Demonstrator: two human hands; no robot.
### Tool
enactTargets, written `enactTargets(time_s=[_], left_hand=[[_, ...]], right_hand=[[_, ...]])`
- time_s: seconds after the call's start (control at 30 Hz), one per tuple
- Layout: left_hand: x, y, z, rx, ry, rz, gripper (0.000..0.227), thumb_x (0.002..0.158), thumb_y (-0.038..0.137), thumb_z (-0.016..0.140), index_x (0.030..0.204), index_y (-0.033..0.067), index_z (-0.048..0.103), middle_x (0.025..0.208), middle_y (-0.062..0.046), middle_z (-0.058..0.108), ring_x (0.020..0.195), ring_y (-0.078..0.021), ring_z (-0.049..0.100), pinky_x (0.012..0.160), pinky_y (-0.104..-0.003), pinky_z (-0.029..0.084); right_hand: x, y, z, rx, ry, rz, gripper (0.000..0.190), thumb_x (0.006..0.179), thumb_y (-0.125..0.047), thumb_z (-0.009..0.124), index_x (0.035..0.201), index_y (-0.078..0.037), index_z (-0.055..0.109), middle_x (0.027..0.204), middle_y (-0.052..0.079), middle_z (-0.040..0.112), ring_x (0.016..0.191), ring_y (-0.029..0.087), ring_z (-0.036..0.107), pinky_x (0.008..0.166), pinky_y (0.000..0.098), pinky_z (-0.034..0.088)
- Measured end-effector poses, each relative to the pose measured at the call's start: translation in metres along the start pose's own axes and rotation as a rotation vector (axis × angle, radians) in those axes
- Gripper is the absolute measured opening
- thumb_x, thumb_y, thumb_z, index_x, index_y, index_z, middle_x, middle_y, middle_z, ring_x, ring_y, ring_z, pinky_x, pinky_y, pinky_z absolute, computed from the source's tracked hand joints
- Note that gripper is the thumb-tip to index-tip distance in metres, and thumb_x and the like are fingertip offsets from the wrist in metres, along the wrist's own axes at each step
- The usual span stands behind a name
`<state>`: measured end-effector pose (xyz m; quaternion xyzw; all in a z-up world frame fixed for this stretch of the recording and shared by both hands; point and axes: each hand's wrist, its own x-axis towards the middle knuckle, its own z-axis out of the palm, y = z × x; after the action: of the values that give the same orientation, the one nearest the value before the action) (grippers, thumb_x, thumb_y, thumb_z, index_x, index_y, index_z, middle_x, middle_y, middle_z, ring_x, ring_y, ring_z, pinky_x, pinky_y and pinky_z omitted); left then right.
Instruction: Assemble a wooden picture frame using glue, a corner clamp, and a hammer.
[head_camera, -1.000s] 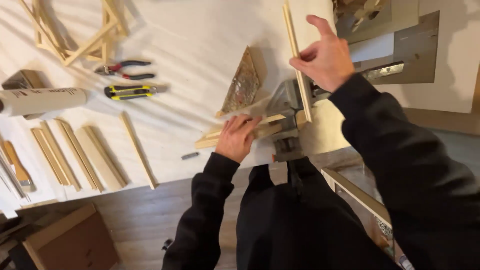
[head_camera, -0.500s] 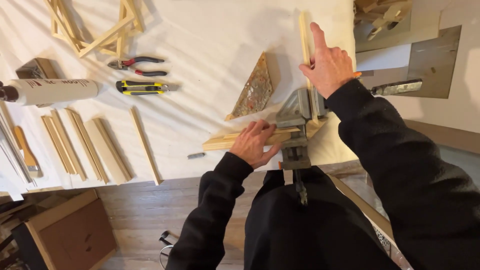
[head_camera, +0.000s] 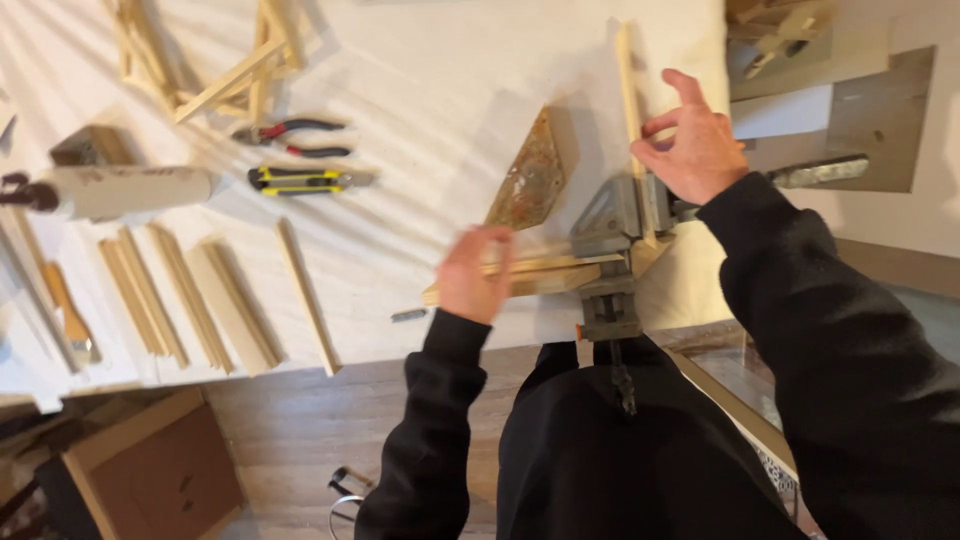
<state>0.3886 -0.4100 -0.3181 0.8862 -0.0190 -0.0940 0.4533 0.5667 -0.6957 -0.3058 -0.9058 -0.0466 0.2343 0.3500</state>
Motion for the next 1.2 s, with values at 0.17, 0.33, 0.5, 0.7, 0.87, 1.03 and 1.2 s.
enactTargets(time_s=[0.17, 0.33, 0.5, 0.7, 0.87, 1.03, 1.2], left_hand=[[0.03, -0.009, -0.023, -0.028, 0.23, -0.035, 0.039, 0.09, 0.012, 0.071, 0.127, -0.0004, 0.065, 0.113, -0.015, 0.071, 0.1, -0.0301, 0.07, 0.083, -0.04, 0.056], [0.029, -0.032, -0.006, -0.342, -0.018, -0.301, 0.036, 0.096, 0.014, 0.069, 0.129, -0.001, 0.065, 0.109, -0.012, 0.077, 0.101, -0.0192, 0.074, 0.085, -0.033, 0.057], [0.034, 0.01, 0.003, -0.564, -0.109, -0.26, 0.038, 0.098, 0.012, 0.066, 0.133, -0.0044, 0.063, 0.113, -0.013, 0.075, 0.102, -0.0169, 0.072, 0.091, -0.029, 0.059], [0.034, 0.039, 0.013, -0.44, -0.207, -0.217, 0.038, 0.098, 0.016, 0.067, 0.131, -0.0037, 0.064, 0.111, -0.012, 0.076, 0.097, -0.0166, 0.073, 0.087, -0.03, 0.059], [0.031, 0.044, 0.02, -0.349, -0.19, -0.306, 0.038, 0.095, 0.016, 0.069, 0.127, -0.0027, 0.067, 0.103, -0.012, 0.078, 0.094, -0.0172, 0.075, 0.085, -0.03, 0.059], [0.03, 0.037, 0.024, -0.37, -0.146, -0.334, 0.039, 0.094, 0.018, 0.069, 0.127, -0.0025, 0.067, 0.106, -0.011, 0.078, 0.096, -0.0175, 0.075, 0.085, -0.031, 0.059], [0.027, 0.045, 0.007, -0.334, -0.181, -0.341, 0.045, 0.093, 0.028, 0.075, 0.127, -0.0003, 0.069, 0.104, -0.012, 0.078, 0.097, -0.0196, 0.075, 0.089, -0.033, 0.059]], right_hand=[[-0.006, 0.002, -0.001, 0.111, -0.012, 0.017, 0.087, 0.091, -0.011, 0.077, 0.158, 0.004, 0.025, 0.108, 0.017, 0.076, 0.094, 0.028, 0.077, 0.085, 0.0389, 0.061], [-0.009, -0.003, -0.004, 0.159, -0.015, 0.055, 0.087, 0.09, -0.01, 0.077, 0.159, 0.002, 0.026, 0.108, 0.016, 0.076, 0.094, 0.027, 0.076, 0.084, 0.0374, 0.062], [-0.009, 0.004, 0.0, 0.191, 0.011, 0.039, 0.085, 0.089, -0.007, 0.077, 0.157, -0.001, 0.028, 0.108, 0.016, 0.076, 0.092, 0.026, 0.076, 0.083, 0.0363, 0.06], [-0.009, 0.008, -0.001, 0.269, 0.013, 0.079, 0.079, 0.092, -0.003, 0.071, 0.157, -0.004, 0.028, 0.109, 0.017, 0.075, 0.091, 0.027, 0.076, 0.082, 0.0376, 0.062], [-0.007, 0.017, 0.0, 0.224, 0.033, -0.037, 0.073, 0.095, -0.003, 0.07, 0.155, -0.002, 0.029, 0.109, 0.019, 0.076, 0.093, 0.028, 0.076, 0.085, 0.0387, 0.061], [-0.009, 0.019, 0.003, 0.237, 0.036, -0.043, 0.071, 0.095, -0.002, 0.068, 0.155, -0.002, 0.028, 0.109, 0.019, 0.076, 0.093, 0.029, 0.077, 0.084, 0.0393, 0.061], [-0.013, 0.015, -0.006, 0.223, -0.012, 0.026, 0.071, 0.096, -0.004, 0.063, 0.156, -0.001, 0.026, 0.111, 0.018, 0.075, 0.091, 0.03, 0.077, 0.083, 0.0404, 0.063]])
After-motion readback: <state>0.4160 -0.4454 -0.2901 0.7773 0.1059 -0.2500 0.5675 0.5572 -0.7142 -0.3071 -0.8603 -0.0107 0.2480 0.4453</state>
